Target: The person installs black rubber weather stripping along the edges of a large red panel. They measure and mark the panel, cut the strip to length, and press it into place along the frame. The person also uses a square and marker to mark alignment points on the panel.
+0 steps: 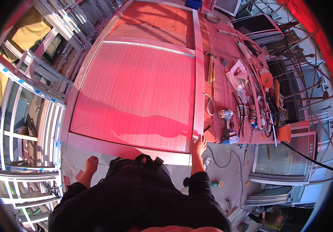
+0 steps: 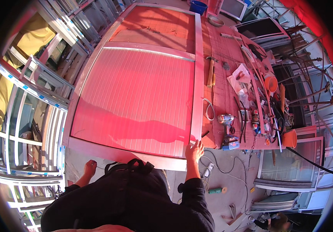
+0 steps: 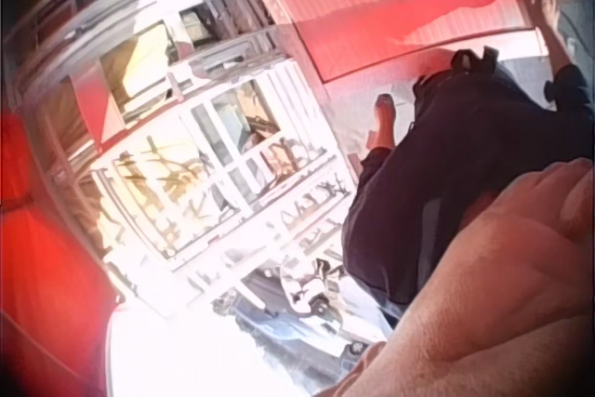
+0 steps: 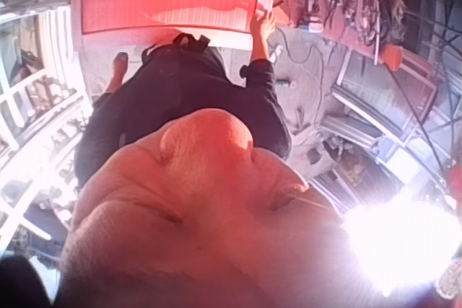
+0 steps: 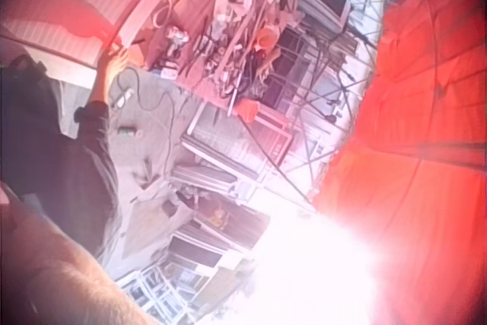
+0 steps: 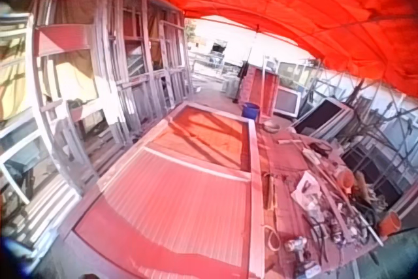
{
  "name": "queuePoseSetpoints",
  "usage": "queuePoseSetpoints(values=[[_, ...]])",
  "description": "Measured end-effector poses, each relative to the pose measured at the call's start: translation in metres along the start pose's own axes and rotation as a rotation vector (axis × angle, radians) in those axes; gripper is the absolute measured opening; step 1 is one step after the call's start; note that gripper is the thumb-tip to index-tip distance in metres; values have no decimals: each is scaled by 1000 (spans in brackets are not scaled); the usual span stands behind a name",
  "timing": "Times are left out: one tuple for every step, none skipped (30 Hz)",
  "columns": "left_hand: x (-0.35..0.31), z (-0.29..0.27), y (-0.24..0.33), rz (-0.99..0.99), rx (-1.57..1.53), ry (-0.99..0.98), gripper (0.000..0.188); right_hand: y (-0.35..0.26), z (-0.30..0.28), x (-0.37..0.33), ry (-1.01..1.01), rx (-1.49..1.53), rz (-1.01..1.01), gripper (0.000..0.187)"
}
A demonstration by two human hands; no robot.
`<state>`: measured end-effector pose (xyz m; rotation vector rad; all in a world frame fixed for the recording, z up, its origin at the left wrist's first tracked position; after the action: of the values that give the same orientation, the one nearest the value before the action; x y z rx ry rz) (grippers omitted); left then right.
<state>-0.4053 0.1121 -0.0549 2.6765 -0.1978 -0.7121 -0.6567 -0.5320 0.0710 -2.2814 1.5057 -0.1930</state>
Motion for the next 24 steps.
queuePoseSetpoints(values=[[4,2,6,-8,-35,10,24,-10,-2,7,27,34,-39,66],[9,5,11,-18,-68,19,26,-20,-5,13,54,68,-75,67],[12,8,12,-63,-93,2,28,-29,-9,19,72,82,-114,67],[13,9,16,-54,-145,15,29,-37,-13,23,103,92,-152,67],[15,14,18,-84,-189,4,30,-43,-16,26,132,101,-190,67],[14,18,17,-112,-236,-3,31,-52,-21,26,185,112,-261,67],[13,20,19,-109,-304,9,32,-53,-20,26,185,91,-271,68],[12,21,20,-98,-298,22,32,-48,-13,28,130,69,-221,69],[10,24,17,-105,-312,27,32,-44,-7,27,93,44,-196,70],[8,29,11,-139,-346,25,32,-39,-2,25,57,20,-172,70],[6,33,7,-139,-356,18,34,-33,1,22,45,6,-147,71],[3,40,-1,-167,-388,10,35,-27,3,20,32,-12,-123,71],[1,46,-10,-205,-443,0,37,-22,5,18,28,-7,-103,72],[-1,48,-18,-206,-370,2,39,-14,8,16,-3,11,-59,71],[-2,52,-26,-218,-315,-6,41,-9,15,14,-71,-13,-37,71],[-5,57,-39,-275,-257,-42,44,-4,20,12,-129,-55,-16,70],[-7,59,-46,-303,-257,-34,49,-4,13,11,-56,-20,-41,69],[-4,52,-47,-251,-235,26,49,-5,7,11,9,28,-70,69],[-4,49,-49,-247,-215,41,50,-3,-1,10,70,61,-84,68],[-6,48,-52,-265,-206,30,51,5,-4,8,91,72,-50,68],[-4,41,-54,-284,-45,28,38,10,5,10,-15,33,-45,63],[-4,25,-46,-219,-86,149,32,17,11,9,-88,63,-31,59],[-4,7,-39,-168,-135,284,26,24,5,9,-47,108,-14,57],[-5,-10,-33,-134,-188,404,23,25,-4,10,29,148,-56,55]])
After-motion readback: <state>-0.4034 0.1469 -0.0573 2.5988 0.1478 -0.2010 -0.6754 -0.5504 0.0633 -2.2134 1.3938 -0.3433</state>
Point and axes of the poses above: each hand's wrist, its own x-axis towards the middle knuckle, its own z-axis out of the palm, y = z × x, the point moved 10 cm from there along x, towards the middle knuckle, and after that the axes turned 12 degrees about x, right-handed, at the moved point
